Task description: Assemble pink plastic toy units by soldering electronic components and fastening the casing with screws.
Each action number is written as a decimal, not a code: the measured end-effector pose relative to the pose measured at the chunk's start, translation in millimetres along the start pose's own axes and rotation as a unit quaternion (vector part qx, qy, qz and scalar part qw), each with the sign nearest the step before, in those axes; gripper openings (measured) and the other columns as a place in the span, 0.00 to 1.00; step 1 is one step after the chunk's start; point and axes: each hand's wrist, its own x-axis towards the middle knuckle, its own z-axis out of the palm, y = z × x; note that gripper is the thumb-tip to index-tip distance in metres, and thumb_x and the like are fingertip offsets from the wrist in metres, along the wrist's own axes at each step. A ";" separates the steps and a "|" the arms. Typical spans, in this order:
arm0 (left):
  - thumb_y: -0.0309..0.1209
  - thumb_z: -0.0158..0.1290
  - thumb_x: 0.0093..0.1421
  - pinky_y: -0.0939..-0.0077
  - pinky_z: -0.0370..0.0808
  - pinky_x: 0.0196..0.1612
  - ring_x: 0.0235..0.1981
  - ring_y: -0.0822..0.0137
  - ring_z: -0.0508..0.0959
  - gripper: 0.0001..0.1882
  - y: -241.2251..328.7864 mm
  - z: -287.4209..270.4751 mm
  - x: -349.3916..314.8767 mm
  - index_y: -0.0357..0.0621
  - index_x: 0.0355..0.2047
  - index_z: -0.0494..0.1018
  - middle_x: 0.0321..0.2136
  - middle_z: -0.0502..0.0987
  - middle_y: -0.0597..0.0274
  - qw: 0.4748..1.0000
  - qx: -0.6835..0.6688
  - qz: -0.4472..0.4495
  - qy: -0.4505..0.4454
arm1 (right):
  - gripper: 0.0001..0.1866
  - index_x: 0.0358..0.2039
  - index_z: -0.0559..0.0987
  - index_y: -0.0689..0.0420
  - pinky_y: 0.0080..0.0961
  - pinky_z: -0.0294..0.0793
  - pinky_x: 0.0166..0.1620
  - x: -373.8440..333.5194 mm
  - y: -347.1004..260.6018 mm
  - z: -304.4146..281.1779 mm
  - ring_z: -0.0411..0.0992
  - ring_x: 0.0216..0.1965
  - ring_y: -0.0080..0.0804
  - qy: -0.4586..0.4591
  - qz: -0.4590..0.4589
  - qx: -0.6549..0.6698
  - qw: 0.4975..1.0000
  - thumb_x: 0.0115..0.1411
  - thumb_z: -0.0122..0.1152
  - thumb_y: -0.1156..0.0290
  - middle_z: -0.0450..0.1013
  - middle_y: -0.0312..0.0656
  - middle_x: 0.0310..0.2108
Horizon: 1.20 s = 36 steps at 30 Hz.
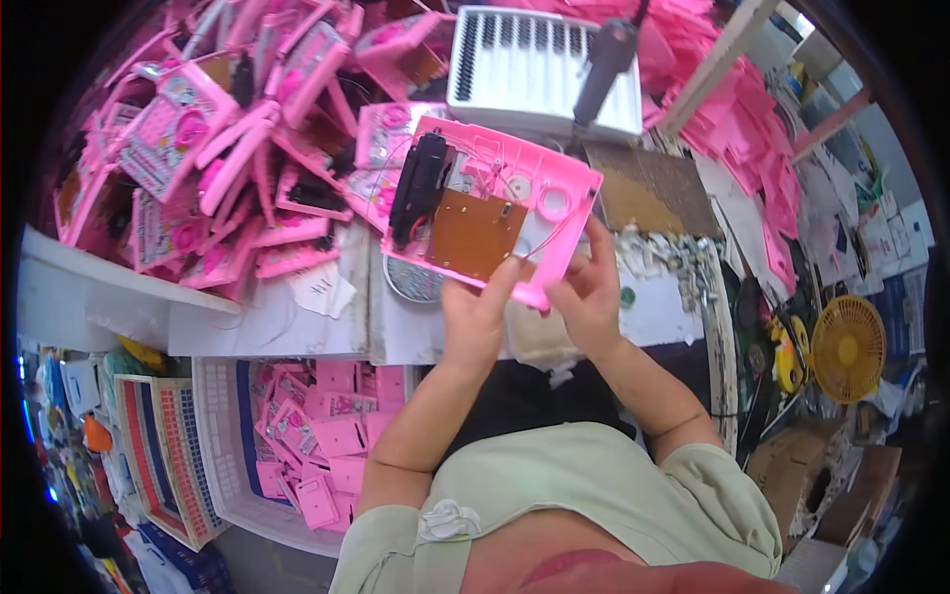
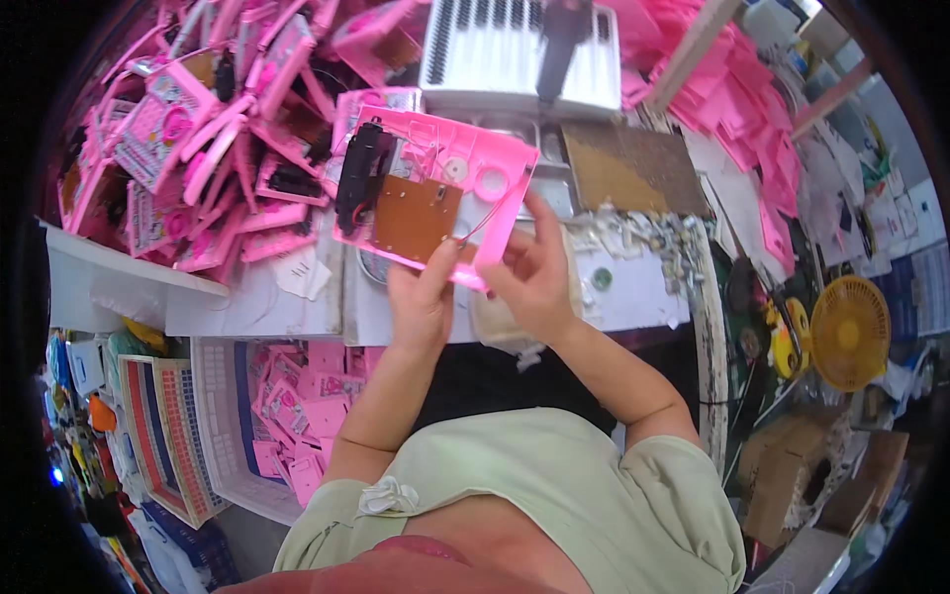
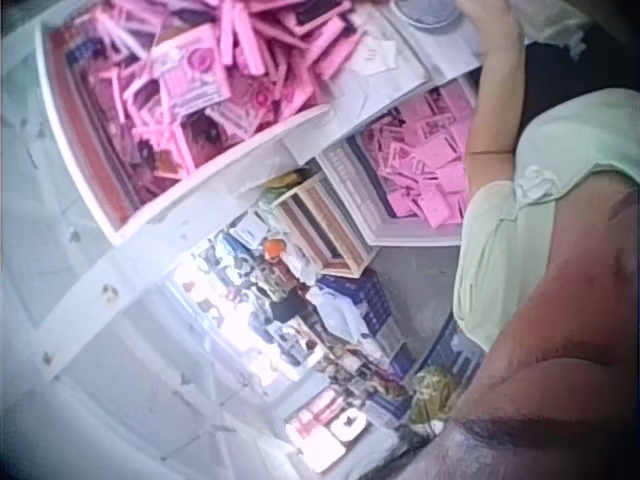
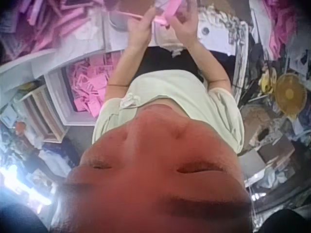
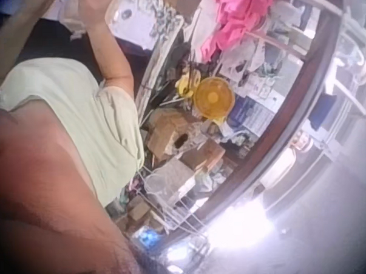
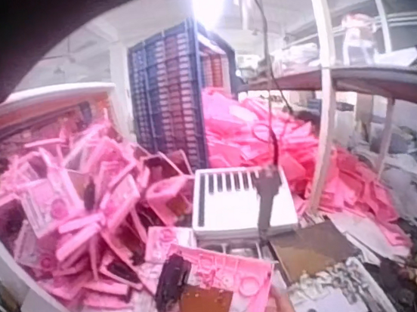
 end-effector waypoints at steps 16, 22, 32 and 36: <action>0.17 0.61 0.58 0.77 0.78 0.37 0.37 0.71 0.81 0.40 -43.0 -32.6 -26.6 0.32 0.67 0.53 0.36 0.79 0.60 0.937 0.283 -0.190 -0.076 | 0.20 0.58 0.73 0.65 0.22 0.76 0.48 -38.1 28.0 -128.2 0.77 0.43 0.22 -0.026 0.217 -0.018 0.976 0.70 0.58 0.67 0.80 0.41 0.43; 0.33 0.68 0.52 0.69 0.71 0.25 0.18 0.64 0.74 0.37 -40.9 -35.3 -12.5 0.41 0.62 0.67 0.17 0.72 0.61 0.764 0.619 -0.073 -0.168 | 0.19 0.55 0.73 0.57 0.28 0.75 0.30 -41.7 16.7 -118.7 0.79 0.25 0.32 -0.025 0.127 -0.380 0.916 0.64 0.62 0.69 0.78 0.42 0.23; 0.30 0.68 0.52 0.70 0.69 0.31 0.29 0.66 0.73 0.27 -53.9 -49.0 -22.7 0.45 0.54 0.77 0.29 0.74 0.61 0.763 0.621 0.030 -0.176 | 0.07 0.35 0.83 0.56 0.32 0.75 0.28 -14.5 39.8 -134.1 0.78 0.23 0.39 -0.166 -0.007 -0.533 0.830 0.60 0.63 0.67 0.79 0.43 0.24; 0.33 0.69 0.49 0.61 0.68 0.44 0.40 0.59 0.73 0.25 -48.0 -38.4 -40.8 0.49 0.49 0.79 0.39 0.73 0.61 0.731 0.618 0.104 -0.269 | 0.10 0.29 0.84 0.59 0.29 0.74 0.27 -2.6 28.1 -120.1 0.76 0.21 0.35 -0.146 0.099 -0.526 0.832 0.58 0.66 0.65 0.77 0.43 0.21</action>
